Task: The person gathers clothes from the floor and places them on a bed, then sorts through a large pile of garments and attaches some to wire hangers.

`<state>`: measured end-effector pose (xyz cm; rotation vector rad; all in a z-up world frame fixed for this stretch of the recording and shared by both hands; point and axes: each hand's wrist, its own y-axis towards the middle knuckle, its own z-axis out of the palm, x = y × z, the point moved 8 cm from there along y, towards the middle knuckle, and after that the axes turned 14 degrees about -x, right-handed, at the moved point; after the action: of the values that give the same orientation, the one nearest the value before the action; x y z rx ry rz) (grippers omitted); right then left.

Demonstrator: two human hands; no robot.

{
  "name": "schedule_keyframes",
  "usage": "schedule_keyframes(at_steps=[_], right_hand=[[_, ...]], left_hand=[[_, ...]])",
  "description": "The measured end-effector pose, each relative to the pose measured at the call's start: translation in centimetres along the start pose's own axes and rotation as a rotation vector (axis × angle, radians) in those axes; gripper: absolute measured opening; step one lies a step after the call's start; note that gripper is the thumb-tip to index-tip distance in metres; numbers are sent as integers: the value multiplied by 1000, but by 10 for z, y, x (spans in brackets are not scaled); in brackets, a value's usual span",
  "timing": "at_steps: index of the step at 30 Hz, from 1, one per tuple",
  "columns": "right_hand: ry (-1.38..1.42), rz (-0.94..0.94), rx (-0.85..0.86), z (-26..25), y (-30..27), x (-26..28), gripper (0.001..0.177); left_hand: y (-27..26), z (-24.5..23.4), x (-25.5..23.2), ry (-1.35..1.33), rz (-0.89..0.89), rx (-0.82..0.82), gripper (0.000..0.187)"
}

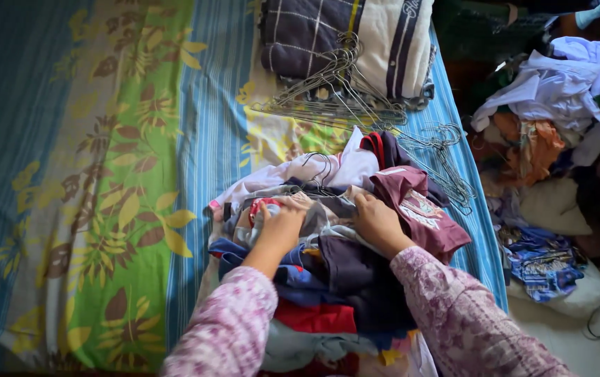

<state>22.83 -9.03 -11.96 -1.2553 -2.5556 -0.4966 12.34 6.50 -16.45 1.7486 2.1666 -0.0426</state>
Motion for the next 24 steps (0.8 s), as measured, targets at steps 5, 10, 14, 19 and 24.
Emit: schedule_keyframes(at_steps=[5, 10, 14, 19, 24], right_hand=[[118, -14, 37, -10, 7, 2, 32], [260, -188, -28, -31, 23, 16, 26], [272, -198, -167, -75, 16, 45, 18], [237, -298, -367, -155, 3, 96, 11], [190, -603, -646, -259, 13, 125, 16]], left_hand=[[-74, -16, -42, -109, 209, 339, 46], [-139, -35, -67, -267, 236, 543, 55], [-125, -66, -56, -379, 158, 382, 31], [-76, -167, -48, -587, 73, -187, 34], [-107, -204, -126, -920, 405, -128, 63]])
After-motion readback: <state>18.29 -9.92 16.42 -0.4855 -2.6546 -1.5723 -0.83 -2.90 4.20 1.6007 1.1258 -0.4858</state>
